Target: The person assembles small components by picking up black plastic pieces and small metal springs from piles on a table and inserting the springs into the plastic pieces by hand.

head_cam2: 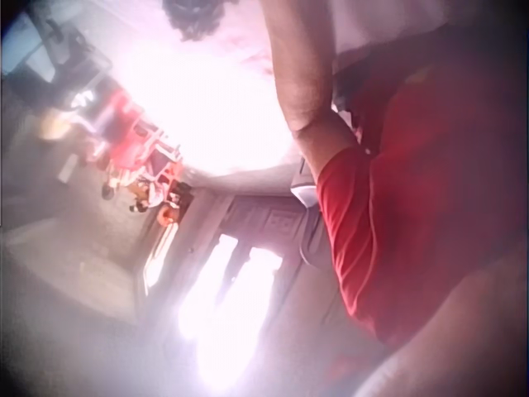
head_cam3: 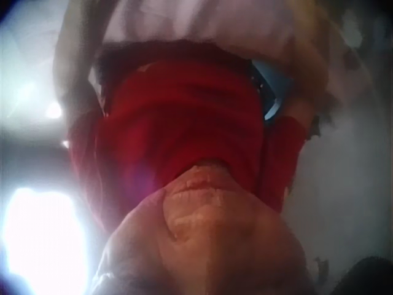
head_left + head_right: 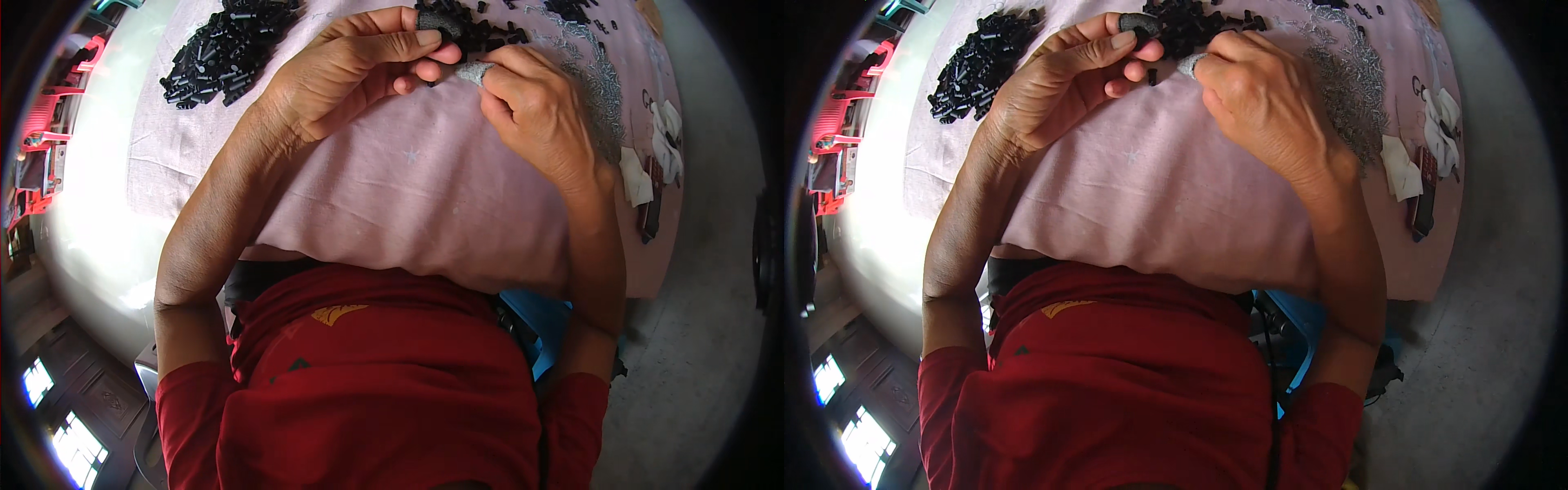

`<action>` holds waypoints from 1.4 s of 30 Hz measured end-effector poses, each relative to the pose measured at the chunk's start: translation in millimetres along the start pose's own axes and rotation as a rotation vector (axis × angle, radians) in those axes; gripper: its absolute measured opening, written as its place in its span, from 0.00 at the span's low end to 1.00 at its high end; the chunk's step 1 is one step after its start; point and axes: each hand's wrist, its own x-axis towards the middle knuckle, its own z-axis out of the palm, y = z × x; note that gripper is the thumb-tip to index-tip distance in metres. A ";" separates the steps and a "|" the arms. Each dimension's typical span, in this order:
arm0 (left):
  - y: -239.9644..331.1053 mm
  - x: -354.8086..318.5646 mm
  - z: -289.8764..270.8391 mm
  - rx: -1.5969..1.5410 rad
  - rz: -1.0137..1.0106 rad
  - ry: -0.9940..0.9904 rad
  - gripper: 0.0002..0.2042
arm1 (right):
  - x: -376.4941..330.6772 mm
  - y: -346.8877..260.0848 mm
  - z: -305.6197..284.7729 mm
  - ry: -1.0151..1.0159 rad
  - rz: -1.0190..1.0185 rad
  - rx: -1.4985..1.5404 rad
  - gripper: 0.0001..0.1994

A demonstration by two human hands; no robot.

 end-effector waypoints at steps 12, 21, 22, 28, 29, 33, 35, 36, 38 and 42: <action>-6.3 -0.8 11.6 0.039 -0.073 -0.004 0.13 | -2.1 -6.2 -12.6 0.158 0.701 1.024 0.12; -10.1 1.2 8.5 -0.106 -0.077 -0.098 0.12 | 0.6 -16.1 -1.7 0.326 0.405 0.808 0.09; -9.9 1.3 8.2 -0.106 -0.077 -0.098 0.12 | -1.2 -13.1 -1.5 0.300 0.403 0.789 0.08; -10.1 0.0 13.9 -0.087 -0.099 0.006 0.10 | -2.2 -13.4 -6.3 0.272 0.439 0.815 0.09; -11.0 0.5 8.9 -0.108 -0.094 -0.045 0.10 | -2.8 -13.6 -8.3 0.274 0.442 0.831 0.11; -13.7 1.3 6.9 -0.110 -0.078 -0.055 0.09 | -8.3 -8.9 -11.7 0.276 0.555 0.862 0.12; -12.7 0.6 9.8 -0.102 -0.082 -0.034 0.09 | -6.0 -12.5 -12.3 0.293 0.513 0.814 0.12; -11.9 0.1 11.1 -0.093 -0.087 -0.014 0.09 | -5.4 -14.1 -12.0 0.292 0.514 0.814 0.12; -10.7 -0.1 12.8 -0.074 -0.089 -0.013 0.09 | -4.9 -17.3 -11.9 0.308 0.529 0.839 0.12; -9.9 -0.8 14.0 -0.046 -0.093 -0.009 0.09 | -3.6 -19.0 -12.0 0.338 0.507 0.816 0.12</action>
